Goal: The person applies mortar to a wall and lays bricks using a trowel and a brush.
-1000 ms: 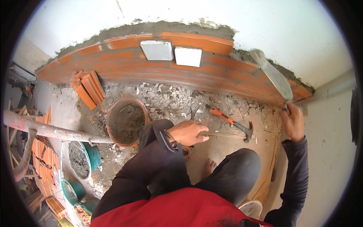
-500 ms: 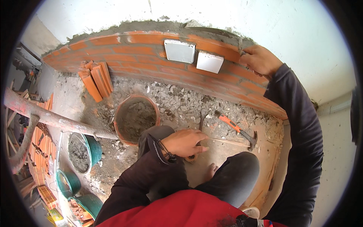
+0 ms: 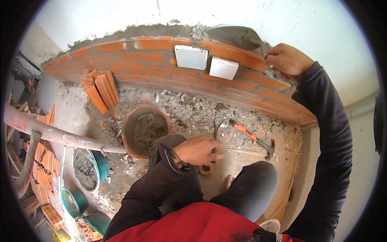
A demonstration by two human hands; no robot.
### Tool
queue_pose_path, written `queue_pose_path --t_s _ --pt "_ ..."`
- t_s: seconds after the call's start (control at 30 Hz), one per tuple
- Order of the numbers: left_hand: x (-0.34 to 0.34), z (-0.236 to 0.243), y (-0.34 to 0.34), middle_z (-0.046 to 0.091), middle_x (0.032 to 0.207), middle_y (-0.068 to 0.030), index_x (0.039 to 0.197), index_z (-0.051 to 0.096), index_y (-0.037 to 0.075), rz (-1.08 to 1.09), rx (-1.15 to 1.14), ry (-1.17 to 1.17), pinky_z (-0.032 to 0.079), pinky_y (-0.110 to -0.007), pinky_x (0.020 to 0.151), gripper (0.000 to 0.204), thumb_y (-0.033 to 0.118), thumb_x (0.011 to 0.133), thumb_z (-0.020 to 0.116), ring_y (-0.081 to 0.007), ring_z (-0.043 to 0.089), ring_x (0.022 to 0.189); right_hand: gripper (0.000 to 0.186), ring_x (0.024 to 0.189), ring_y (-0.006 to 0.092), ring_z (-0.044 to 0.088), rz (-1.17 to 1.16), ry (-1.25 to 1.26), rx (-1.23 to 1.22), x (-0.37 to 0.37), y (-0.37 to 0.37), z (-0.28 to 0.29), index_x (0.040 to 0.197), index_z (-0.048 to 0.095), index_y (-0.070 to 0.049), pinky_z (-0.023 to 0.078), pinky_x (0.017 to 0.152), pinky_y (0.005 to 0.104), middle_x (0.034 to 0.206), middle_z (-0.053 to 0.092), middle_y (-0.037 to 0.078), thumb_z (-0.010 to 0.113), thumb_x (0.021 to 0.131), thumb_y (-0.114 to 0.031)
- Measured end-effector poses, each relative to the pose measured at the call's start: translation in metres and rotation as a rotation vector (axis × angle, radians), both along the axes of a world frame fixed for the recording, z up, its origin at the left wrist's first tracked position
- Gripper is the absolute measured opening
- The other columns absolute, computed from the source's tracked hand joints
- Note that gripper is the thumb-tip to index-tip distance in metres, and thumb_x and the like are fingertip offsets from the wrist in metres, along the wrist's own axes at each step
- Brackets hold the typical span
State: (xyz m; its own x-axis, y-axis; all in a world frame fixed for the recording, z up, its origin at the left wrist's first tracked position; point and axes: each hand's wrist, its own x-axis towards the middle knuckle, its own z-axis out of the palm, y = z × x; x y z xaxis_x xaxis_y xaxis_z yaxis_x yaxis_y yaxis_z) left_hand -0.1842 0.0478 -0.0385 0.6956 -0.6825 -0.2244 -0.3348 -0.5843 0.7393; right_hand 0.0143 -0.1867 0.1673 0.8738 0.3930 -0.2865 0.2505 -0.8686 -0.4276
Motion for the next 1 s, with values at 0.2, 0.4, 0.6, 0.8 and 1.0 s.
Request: queue_pose_path --t_s 0.2,0.4,0.6,0.8,1.0 --pt "0.002 0.000 -0.002 0.061 0.126 -0.0240 0.131 0.056 -0.001 0.004 -0.023 0.008 0.045 -0.046 0.100 0.054 0.039 0.096 0.059 -0.0415 0.057 0.117 0.026 0.043 0.0141 0.050 -0.038 0.033 -0.012 0.013 -0.056 0.006 0.087 0.067 0.004 0.039 0.041 0.0325 0.059 0.054 0.005 0.060 0.089 -0.020" --pt "0.002 -0.003 -0.001 0.062 0.121 -0.0241 0.130 0.057 -0.002 0.008 -0.006 -0.008 0.047 -0.046 0.096 0.053 0.039 0.096 0.059 -0.0423 0.059 0.113 0.027 0.042 0.0114 0.046 -0.125 -0.011 -0.058 0.006 -0.093 0.012 0.082 0.066 0.002 0.037 0.040 0.0306 0.056 0.051 0.002 0.063 0.092 -0.023" --pt "0.001 -0.001 -0.004 0.062 0.120 -0.0247 0.129 0.057 -0.002 0.013 -0.001 -0.003 0.047 -0.047 0.095 0.053 0.039 0.096 0.059 -0.0431 0.059 0.111 0.035 0.043 0.0099 0.044 -0.178 -0.091 -0.042 -0.007 -0.133 0.019 0.073 0.061 0.000 0.036 0.040 0.0292 0.054 0.049 0.001 0.067 0.094 -0.027" --pt "0.000 -0.003 -0.002 0.062 0.121 -0.0247 0.130 0.057 -0.001 0.018 -0.019 -0.017 0.047 -0.047 0.096 0.053 0.040 0.096 0.059 -0.0433 0.059 0.112 0.036 0.049 0.0115 0.044 -0.195 -0.259 -0.028 -0.021 -0.128 0.013 0.074 0.061 0.003 0.039 0.048 0.0310 0.055 0.048 0.001 0.068 0.093 -0.028" --pt "-0.001 -0.001 -0.001 0.062 0.121 -0.0242 0.130 0.057 -0.001 0.025 -0.010 -0.019 0.047 -0.047 0.096 0.054 0.040 0.096 0.059 -0.0427 0.059 0.113 0.036 0.052 0.0155 0.045 -0.137 -0.298 -0.092 -0.021 -0.119 0.004 0.077 0.062 0.007 0.041 0.052 0.0355 0.057 0.048 0.007 0.069 0.089 -0.025"
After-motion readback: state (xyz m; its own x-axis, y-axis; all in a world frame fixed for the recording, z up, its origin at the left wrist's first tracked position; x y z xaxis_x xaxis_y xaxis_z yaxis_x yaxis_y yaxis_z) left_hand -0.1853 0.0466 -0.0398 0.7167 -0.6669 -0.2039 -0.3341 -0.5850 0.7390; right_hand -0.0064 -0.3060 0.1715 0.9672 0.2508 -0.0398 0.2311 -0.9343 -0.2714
